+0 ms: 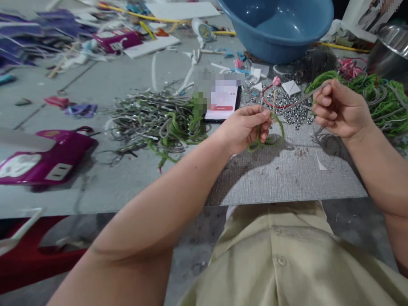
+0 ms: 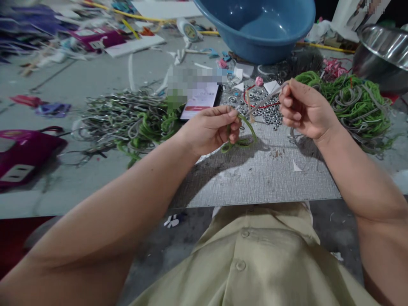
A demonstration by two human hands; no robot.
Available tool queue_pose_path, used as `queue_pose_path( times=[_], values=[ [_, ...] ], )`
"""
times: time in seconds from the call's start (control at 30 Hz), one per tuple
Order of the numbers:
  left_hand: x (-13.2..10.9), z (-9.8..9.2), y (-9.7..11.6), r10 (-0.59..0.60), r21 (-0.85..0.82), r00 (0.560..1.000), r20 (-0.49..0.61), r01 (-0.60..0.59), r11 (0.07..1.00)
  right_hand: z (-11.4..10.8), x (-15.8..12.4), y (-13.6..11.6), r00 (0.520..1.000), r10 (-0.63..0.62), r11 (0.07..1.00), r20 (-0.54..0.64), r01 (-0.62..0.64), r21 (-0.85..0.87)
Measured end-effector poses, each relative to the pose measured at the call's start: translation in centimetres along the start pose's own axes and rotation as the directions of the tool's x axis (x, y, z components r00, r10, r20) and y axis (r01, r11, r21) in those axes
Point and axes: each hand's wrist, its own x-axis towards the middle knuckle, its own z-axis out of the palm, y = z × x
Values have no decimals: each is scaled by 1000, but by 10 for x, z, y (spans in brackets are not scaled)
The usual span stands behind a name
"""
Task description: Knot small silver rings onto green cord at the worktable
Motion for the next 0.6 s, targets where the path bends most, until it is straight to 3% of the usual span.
queue_pose_path(
  times=[0.13, 0.23, 0.43, 0.5, 0.6],
  values=[
    [1, -1, -3, 19, -25, 1000, 19, -18, 1000, 2, 2, 1, 990, -105, 989, -91, 113, 96],
    [2, -2, -10, 40, 5, 995, 95, -40, 999, 2, 5, 7, 981, -159, 980, -109, 170, 106],
    [1, -3, -15, 71, 308, 939, 336, -181, 934, 7, 7, 14, 963, -170, 973, -209, 197, 117],
    [-1, -2, -13, 53, 430, 926, 373, -223, 875, 8, 6, 15, 961, -178, 979, -210, 194, 62],
    [-1, -1, -10, 28, 536, 922, 387, -249, 807, 8, 7, 18, 957, -187, 966, -223, 138, -217]
  ],
)
